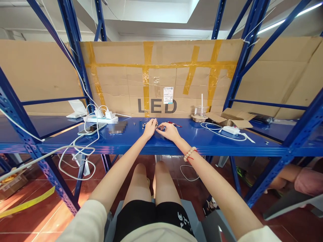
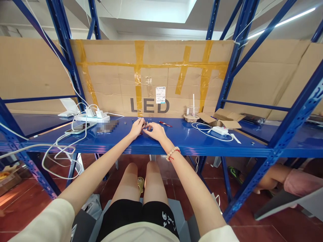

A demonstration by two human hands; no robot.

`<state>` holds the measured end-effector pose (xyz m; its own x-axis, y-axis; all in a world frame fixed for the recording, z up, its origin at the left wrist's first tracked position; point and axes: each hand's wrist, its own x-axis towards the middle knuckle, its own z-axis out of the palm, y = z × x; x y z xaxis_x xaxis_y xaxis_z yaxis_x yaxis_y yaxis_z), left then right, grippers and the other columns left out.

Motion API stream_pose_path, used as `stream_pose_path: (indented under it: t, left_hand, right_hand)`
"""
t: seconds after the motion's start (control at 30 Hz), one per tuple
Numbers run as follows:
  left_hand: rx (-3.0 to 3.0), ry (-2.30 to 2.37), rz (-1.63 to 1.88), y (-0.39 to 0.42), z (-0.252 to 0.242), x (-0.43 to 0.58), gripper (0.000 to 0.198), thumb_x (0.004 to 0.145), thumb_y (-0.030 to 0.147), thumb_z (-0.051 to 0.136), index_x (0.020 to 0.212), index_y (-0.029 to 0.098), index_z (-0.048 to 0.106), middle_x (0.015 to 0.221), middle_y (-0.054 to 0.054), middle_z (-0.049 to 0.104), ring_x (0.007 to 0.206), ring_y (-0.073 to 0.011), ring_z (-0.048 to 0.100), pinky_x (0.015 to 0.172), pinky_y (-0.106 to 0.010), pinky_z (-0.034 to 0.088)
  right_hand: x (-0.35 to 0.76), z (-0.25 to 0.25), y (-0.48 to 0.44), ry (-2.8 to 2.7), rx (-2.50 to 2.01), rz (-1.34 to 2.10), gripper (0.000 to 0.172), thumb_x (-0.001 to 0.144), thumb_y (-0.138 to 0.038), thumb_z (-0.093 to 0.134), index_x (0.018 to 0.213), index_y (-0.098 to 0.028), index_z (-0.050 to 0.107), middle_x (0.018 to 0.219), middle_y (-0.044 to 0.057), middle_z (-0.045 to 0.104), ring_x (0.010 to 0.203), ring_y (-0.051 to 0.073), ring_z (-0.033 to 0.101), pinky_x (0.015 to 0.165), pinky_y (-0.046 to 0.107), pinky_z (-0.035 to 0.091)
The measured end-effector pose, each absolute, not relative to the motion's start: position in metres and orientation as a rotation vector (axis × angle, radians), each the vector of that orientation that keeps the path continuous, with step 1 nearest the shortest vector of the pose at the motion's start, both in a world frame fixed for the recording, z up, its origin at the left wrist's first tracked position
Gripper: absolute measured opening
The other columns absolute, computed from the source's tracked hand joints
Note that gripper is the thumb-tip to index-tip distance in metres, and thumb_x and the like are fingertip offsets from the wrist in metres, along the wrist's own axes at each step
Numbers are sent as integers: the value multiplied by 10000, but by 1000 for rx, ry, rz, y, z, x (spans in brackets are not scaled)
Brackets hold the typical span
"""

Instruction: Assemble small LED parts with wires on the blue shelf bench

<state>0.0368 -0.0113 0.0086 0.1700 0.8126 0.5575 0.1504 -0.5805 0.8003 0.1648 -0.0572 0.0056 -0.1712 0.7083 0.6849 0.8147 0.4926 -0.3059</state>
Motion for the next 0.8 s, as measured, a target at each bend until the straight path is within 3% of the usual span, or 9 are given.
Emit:
stream_pose_path:
  t: [0.2,0.57,0.8]
  left_hand:
    - [1796,874,1506,-14,10,36,315,847,393,359,645,171,456,474,43,396,485,-83,397,546,-208,345]
    - [1467,776,1492,-17,17,36,394,845,522,291,687,181,409,423,61,342,367,-58,279,402,-196,240]
    - [1472,841,1482,-18,17,36,446,808,554,356,585,169,397,383,60,316,359,-48,257,399,-197,211]
  right_hand:
    - [165,3,-55,-2100,-1264,-174,335,734,-477,587,984,-264,652,916,15,609,688,114,545,552,216,360]
    - [167,3,-56,-2258,-1231,-241,246,842,-389,478,1006,-347,656,956,0,581,729,110,548,573,220,359]
    - [165,4,-55,-2184,-1289,-182,201,786,-416,549,865,-306,697,897,-2,607,702,115,550,547,218,350]
